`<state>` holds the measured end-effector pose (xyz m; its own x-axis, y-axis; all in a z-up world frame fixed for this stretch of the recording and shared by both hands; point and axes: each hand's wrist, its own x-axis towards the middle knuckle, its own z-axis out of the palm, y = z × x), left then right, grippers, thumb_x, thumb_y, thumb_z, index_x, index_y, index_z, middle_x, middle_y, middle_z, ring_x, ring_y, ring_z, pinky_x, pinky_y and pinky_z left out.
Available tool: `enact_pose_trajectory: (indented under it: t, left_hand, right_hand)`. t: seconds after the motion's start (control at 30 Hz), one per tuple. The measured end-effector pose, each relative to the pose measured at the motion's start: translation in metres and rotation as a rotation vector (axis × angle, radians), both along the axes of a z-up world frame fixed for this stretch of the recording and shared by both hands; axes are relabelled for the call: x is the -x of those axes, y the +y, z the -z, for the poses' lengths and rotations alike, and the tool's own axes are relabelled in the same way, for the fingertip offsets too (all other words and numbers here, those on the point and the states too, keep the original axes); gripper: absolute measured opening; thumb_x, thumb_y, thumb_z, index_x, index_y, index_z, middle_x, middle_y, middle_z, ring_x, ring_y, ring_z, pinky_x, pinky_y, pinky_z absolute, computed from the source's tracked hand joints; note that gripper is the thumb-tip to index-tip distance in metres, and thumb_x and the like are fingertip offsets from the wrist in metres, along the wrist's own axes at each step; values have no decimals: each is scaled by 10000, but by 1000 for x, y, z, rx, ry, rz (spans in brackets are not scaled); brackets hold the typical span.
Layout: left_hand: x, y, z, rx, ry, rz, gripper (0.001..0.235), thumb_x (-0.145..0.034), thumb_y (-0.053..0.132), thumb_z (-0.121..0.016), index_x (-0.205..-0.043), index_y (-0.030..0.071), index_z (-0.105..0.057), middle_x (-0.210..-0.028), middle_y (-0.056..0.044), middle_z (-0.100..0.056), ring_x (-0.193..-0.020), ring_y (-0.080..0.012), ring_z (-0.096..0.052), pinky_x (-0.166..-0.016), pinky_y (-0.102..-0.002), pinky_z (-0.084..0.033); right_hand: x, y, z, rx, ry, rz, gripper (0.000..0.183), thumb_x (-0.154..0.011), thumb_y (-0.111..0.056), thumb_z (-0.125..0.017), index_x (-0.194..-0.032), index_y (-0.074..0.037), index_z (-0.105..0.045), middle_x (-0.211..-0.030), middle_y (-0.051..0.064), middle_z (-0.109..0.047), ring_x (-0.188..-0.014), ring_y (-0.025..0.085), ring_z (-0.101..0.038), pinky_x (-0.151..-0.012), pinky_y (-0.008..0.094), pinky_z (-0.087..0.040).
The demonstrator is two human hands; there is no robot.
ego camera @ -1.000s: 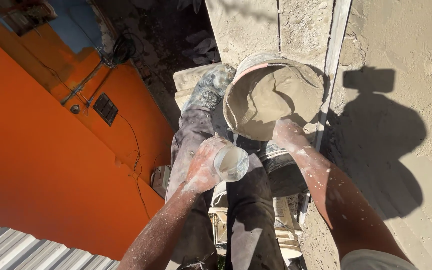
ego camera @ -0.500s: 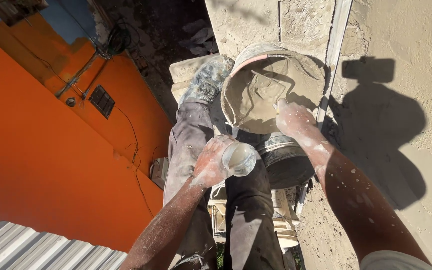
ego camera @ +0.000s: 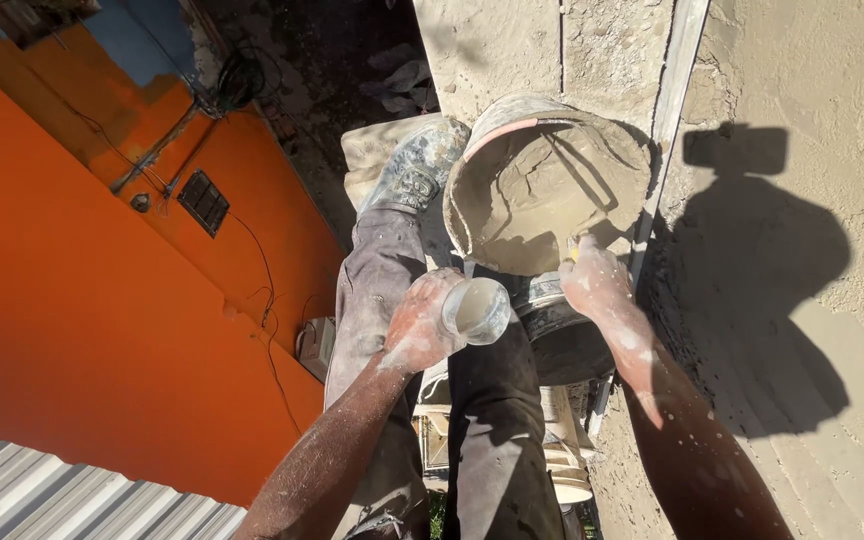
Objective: The person mixes a cement-like substance in a bucket using a trowel and a plastic cup. They then scoop the mixture and apply it to a vertical wall surface, smoothing it out with the trowel.
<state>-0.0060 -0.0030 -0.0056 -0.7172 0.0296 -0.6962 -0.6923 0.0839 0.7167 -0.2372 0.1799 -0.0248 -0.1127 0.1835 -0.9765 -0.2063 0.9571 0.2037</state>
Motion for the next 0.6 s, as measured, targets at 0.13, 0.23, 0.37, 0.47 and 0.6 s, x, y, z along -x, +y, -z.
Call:
enact_pose_trajectory:
  t: [0.13, 0.23, 0.37, 0.47, 0.6]
  left_hand:
    - [0, 1, -10, -20, -69, 11, 832, -619, 266, -840, -1384, 131, -542, -1386, -152, -592, -1382, -363, -502, -1239, -489, -337]
    - [8, -9, -4, -38, -102, 29, 803, -614, 276, -841, -1357, 172, -557, -1345, -114, -619, -1351, -338, -533, -1216, -484, -370]
    - [41, -28, -30, -72, -204, 18, 640, -695, 262, -817, -1294, 165, -613, -1241, -149, -671, -1264, -394, -593, -1116, -544, -471]
    - [53, -34, -33, -88, -329, 23, 554, -707, 342, -776, -1233, 221, -651, -1189, -77, -718, -1224, -323, -647, -1077, -485, -526]
    - [81, -39, -48, -87, -320, 14, 518, -740, 267, -776, -1231, 164, -649, -1186, -135, -714, -1215, -369, -646, -1050, -514, -536]
  right_hand:
    - [-26, 4, 58, 46, 44, -134, 459, -967, -196, -483, -1362, 36, -496, -1174, 252, -729, -1159, 457, -683, -966, 594, -546]
    - [-39, -11, 37, 107, -43, -215, 431, -946, -116, -521, -1337, 65, -512, -1155, 256, -746, -1157, 445, -696, -995, 586, -538]
    - [-69, 78, 46, 61, -246, -265, 423, -925, -109, -509, -1295, 84, -578, -1209, 265, -733, -1208, 467, -668, -1004, 589, -531]
    - [47, -40, -56, 59, -203, -107, 491, -953, -253, -503, -1324, 54, -597, -1325, 286, -684, -1291, 467, -611, -1064, 623, -487]
    - [25, -20, 28, 25, 27, -41, 463, -942, -212, -478, -1334, 30, -527, -1176, 290, -712, -1173, 480, -658, -942, 671, -509]
